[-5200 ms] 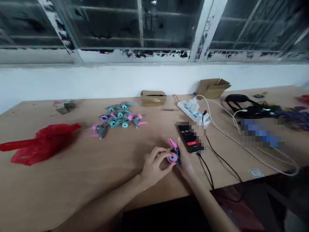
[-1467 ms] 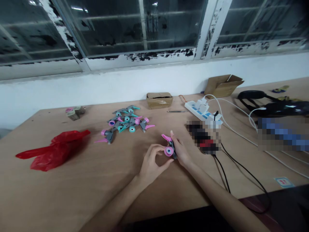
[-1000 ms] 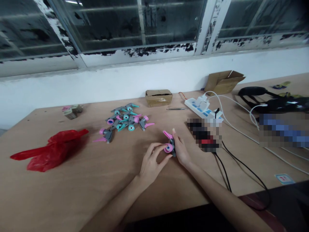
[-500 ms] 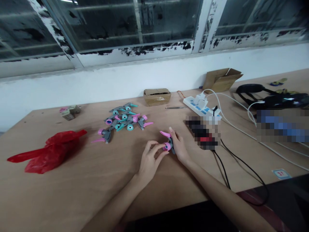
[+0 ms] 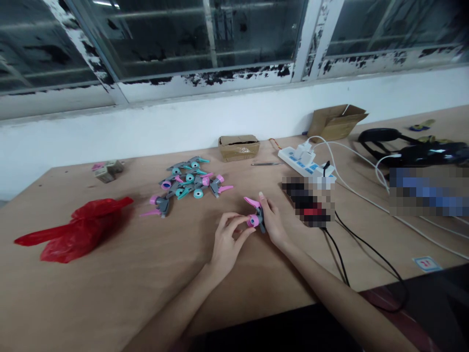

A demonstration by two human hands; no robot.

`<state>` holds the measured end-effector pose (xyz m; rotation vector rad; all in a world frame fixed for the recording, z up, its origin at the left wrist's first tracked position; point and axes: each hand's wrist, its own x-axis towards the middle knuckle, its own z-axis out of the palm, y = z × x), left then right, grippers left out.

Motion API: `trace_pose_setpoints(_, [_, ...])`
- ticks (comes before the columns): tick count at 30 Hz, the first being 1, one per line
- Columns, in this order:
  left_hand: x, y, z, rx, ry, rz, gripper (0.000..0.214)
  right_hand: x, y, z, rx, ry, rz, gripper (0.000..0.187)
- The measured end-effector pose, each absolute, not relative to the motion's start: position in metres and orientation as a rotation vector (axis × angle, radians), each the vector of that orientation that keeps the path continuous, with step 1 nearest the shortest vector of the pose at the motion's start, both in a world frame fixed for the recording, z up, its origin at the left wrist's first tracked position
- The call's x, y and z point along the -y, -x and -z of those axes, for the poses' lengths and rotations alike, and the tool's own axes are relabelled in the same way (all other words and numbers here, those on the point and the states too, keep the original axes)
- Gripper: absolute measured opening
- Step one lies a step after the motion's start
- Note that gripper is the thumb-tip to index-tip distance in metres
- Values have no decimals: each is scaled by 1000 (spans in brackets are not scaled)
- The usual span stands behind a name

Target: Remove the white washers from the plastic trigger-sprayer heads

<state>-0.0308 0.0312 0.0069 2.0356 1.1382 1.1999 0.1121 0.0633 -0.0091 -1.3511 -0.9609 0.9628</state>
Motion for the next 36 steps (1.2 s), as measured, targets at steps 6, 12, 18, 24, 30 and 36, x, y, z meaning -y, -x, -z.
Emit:
trace_pose_setpoints(6, [-32,32,-1,-1120,-2141,-1200,20,-64,-112,9,983,1349,-933,44])
trace_pose_setpoints(12, [-33,32,-7,-1173,-2111,-1170,15,-63,-112,3,983,1347,-917,44])
trace_pose_setpoints(18, [-34,32,-9,-1174,-2065,-1126,11,-63,-112,4,1001,1359,-900,44])
trace_pose_setpoints(24, [-34,32,-6,-1151,-2056,-1152,19,-63,-112,3,959,1355,-918,44])
trace_pose_setpoints(30, [-34,33,-1,-1128,-2144,-1136,24,-60,-114,-1,1030,1385,-791,43])
trace_pose_setpoints(36, [-33,31,-5,-1178,-1986,-1143,17,-56,-112,-6,1102,1425,-657,39])
